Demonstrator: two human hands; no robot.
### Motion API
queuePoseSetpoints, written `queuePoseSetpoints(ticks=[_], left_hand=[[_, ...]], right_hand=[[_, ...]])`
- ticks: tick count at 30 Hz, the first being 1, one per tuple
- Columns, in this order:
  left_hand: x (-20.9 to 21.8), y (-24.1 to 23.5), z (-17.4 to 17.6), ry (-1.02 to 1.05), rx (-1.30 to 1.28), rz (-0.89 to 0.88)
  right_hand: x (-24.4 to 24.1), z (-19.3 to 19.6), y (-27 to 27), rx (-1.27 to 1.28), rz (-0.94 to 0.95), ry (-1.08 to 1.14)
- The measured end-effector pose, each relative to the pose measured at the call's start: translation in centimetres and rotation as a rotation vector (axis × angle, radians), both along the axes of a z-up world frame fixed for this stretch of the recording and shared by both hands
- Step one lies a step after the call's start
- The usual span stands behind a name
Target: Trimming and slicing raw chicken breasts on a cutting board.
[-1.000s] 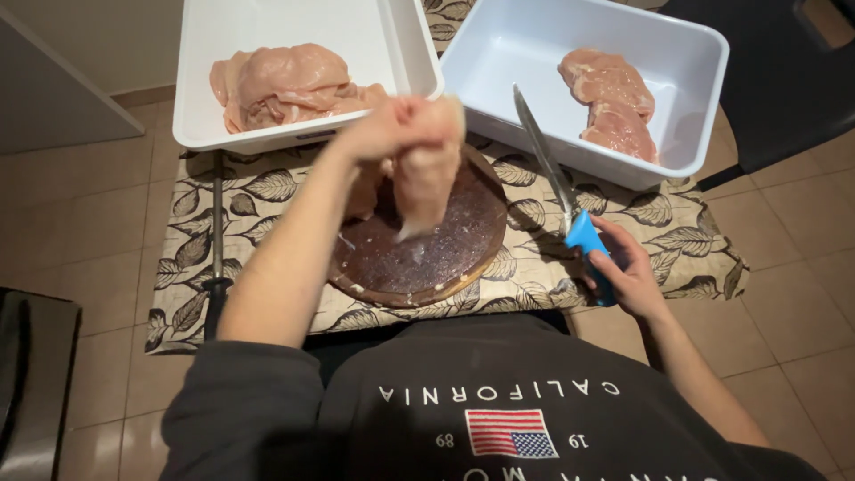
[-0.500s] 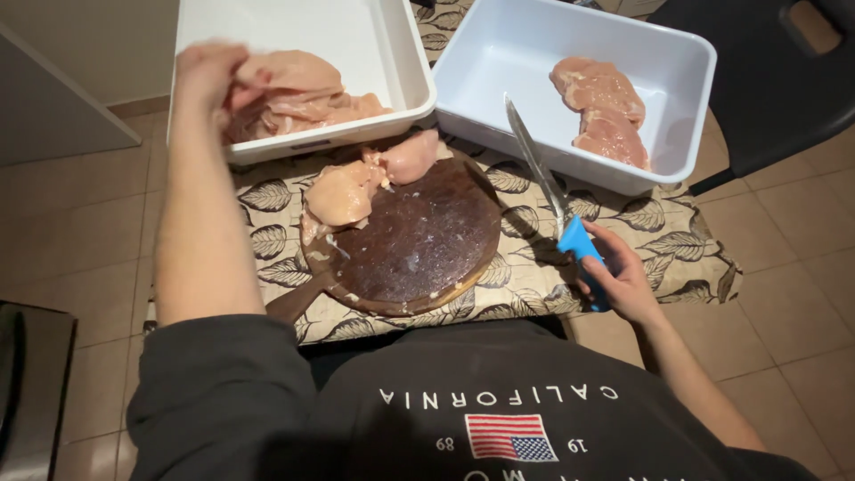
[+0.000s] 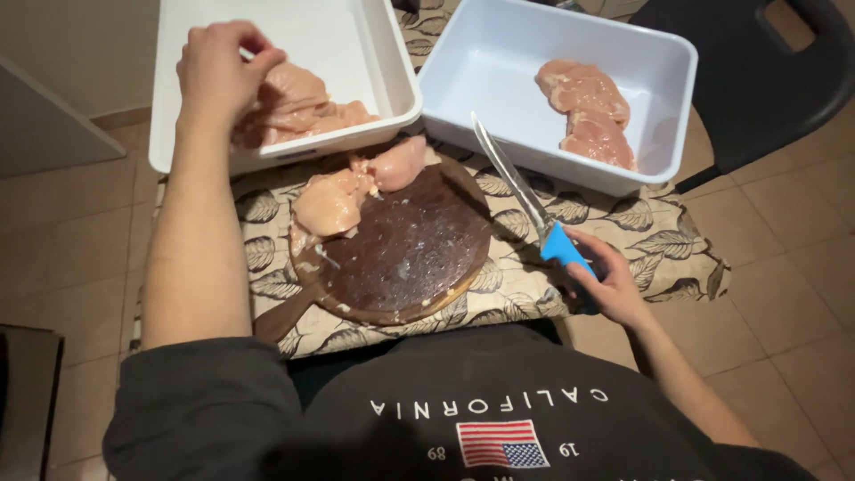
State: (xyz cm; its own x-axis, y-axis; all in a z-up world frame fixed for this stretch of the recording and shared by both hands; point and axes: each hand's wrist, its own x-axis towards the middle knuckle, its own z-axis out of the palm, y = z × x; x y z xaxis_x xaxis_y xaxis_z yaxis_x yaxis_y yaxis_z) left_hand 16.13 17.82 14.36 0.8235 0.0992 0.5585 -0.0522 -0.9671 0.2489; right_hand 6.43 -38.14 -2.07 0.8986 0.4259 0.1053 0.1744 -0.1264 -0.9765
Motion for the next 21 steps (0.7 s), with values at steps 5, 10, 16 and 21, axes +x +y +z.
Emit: queuePoseSetpoints(ticks=[5, 10, 16, 21], left_hand=[[2.8, -9.9, 3.6, 0.313, 0.035, -0.197], [8.7, -24.2, -0.6, 0.492, 0.336, -0.432], [19.2, -39.7, -10.2, 0.318, 0.396, -0.988], [25.5, -47.6, -19.5, 0.496, 0.663, -1.274]], right_hand=[[1.1, -1.3, -3.9, 0.312, -0.049, 0.035], [2.9, 1.0, -7.6, 0.526, -0.338, -0.046], [7.1, -4.4, -10.1, 0.609, -0.577, -0.192], [7.1, -4.8, -9.8, 0.622, -0.62, -0.242]])
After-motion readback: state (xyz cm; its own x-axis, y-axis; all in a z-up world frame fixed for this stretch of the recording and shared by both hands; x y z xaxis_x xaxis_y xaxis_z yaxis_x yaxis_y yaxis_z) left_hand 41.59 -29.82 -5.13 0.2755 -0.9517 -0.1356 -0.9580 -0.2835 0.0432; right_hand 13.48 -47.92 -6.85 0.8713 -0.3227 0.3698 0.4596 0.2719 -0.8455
